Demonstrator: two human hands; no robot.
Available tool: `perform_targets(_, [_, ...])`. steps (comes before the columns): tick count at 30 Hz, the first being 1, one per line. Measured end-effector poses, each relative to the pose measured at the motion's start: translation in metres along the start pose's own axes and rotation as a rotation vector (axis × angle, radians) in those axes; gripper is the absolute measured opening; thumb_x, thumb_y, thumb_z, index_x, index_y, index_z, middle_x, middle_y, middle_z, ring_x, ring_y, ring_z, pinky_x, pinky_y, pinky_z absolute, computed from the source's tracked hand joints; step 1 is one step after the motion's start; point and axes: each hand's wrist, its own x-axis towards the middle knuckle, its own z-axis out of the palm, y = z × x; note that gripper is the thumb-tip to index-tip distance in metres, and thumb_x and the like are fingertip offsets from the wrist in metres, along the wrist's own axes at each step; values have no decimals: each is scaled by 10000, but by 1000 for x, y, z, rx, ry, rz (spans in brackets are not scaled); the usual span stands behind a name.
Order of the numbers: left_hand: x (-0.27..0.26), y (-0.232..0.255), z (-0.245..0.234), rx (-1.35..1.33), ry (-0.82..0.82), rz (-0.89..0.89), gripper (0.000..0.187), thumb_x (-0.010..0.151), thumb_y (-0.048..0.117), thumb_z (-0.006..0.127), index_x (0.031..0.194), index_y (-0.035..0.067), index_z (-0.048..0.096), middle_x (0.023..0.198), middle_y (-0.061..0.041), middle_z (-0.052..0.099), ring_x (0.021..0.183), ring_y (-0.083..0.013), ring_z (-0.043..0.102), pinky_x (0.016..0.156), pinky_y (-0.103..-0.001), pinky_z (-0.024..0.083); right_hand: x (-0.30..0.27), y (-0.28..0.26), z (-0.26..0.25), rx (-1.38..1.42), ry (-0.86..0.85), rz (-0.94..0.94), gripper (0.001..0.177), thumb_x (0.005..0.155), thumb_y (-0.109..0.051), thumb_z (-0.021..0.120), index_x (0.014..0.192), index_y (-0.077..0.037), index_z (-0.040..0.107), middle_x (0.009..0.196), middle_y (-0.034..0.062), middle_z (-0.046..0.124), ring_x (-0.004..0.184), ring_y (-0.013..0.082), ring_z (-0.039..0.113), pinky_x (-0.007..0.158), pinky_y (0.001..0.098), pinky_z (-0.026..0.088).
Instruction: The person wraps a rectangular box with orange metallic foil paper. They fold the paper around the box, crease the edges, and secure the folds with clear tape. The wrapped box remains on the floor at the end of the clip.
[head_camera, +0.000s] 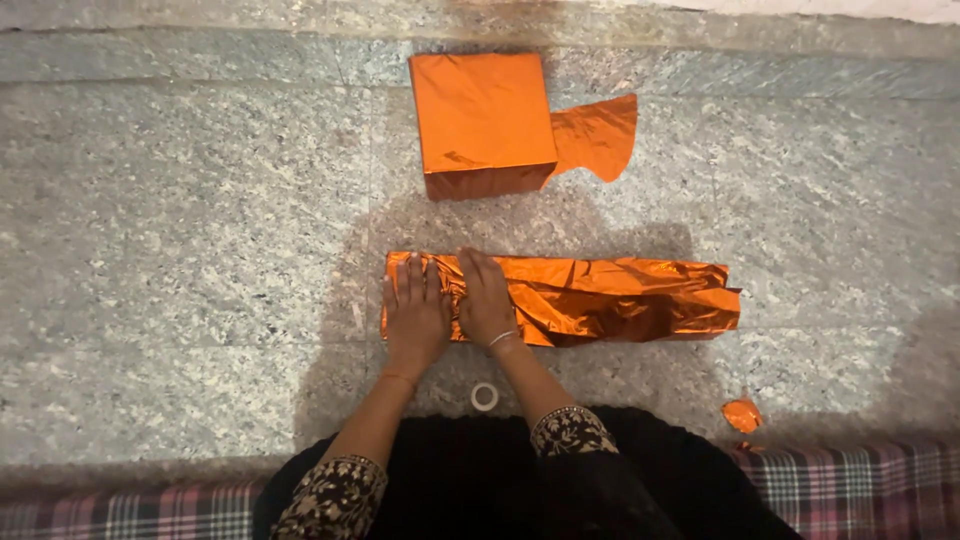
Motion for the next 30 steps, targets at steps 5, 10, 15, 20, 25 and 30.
perform_targets(5, [4,7,-9,-35,68,-18,630,923,323,608,1457,12,483,1527,-280,430,1426,-457,347,1171,-588,233,-2,7,6,-68,11,-38,692,766,20,573,1451,28,472,1461,256,514,1362,446,475,1179,525,359])
perform_targets(10, [-2,7,-21,-115,-22,-7,415,960,320,644,1302,94,585,1315,-133,592,1275,-324,526,1083,-517,391,-1,3,-1,-217,-24,33,613,792,-41,623,1398,-7,534,1428,242,546,1319,433,515,1127,527,387])
perform_targets(15, [-10,1,-36,-113,62,126,410,920,271,658,1298,117,621,1267,-94,616,1215,-288,565,1030,-475,430,-4,-8,-43,-205,-48,-47,568,821,-103,638,1370,1,538,1382,245,561,1290,439,515,1100,531,396])
perform_targets(20, [-12,7,-36,-14,81,149,465,865,263,668,1308,125,640,1250,-120,611,1220,-317,567,1020,-490,428,-28,-39,-71,-268,-110,-88,450,892,-118,641,1332,-49,578,1348,173,607,1279,372,554,1096,509,417])
perform_targets(25, [-17,5,-28,49,26,115,506,858,236,671,1357,158,643,1285,-107,611,1223,-331,566,1047,-482,434,-65,-68,-77,-224,-63,-24,357,850,-132,646,1190,-25,633,1242,180,647,1184,382,591,995,503,454])
perform_targets(30, [-8,6,-22,39,-57,69,554,819,250,673,1366,179,620,1304,-118,580,1228,-346,548,1044,-501,423,-114,-104,-82,-266,-602,253,185,902,-184,610,1045,-130,714,1114,120,705,1044,349,663,927,464,521])
